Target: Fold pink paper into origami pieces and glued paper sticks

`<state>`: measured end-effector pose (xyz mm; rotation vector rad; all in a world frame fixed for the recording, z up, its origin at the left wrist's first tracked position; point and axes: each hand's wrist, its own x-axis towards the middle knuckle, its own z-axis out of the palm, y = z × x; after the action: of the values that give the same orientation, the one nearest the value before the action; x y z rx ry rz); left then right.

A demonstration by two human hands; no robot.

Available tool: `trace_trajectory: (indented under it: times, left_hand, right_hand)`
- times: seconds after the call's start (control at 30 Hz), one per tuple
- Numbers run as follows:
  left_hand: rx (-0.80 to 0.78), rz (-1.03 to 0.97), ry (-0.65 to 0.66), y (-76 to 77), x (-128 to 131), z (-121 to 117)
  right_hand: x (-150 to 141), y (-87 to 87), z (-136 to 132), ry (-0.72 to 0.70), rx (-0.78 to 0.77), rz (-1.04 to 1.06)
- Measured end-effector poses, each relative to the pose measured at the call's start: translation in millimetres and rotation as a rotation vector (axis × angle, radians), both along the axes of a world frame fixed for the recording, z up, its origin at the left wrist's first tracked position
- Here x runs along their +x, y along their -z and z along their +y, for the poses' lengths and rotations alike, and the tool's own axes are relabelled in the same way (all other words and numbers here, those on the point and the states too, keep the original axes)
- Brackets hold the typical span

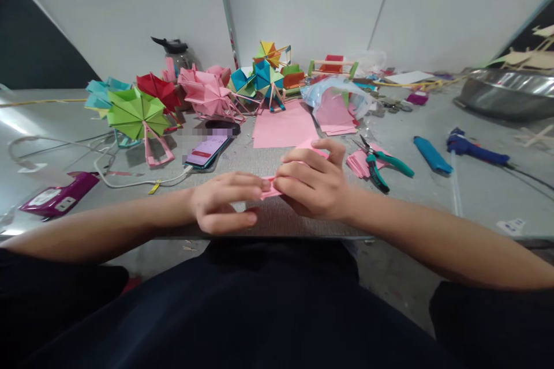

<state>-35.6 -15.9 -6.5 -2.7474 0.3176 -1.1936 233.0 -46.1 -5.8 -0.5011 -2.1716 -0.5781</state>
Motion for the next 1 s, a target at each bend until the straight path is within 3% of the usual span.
trace_trajectory:
  times: [0.1,0.2,0.4,0.6,1.0]
  left_hand:
    - [-0.134,-0.139,-0.200,6.8,3.5,2.4]
    - [-0.205,-0.103,-0.301,8.6,5.5,5.4]
    - [-0.158,-0.065,-0.276,12.6,3.4,11.5]
    - [-0.244,-0.005,-0.259,12.4,2.8,7.1]
    - [-0.410,-0.095,-0.320,14.9,9.5,-6.8]
  right_hand:
    - [-1.5,-7.0,2.1,-0.061,0.190,0.019]
    - [-2.3,-9.7,5.3,-0.107,0.212,-0.007]
    - [0.5,-0.1,11.9,-0.182,0.116,-0.025]
    - [-4.3,2.9,12.6,-0.196,0.016,0.019]
    - [-9.2,3.2,7.1,-0.182,-0.161,0.006]
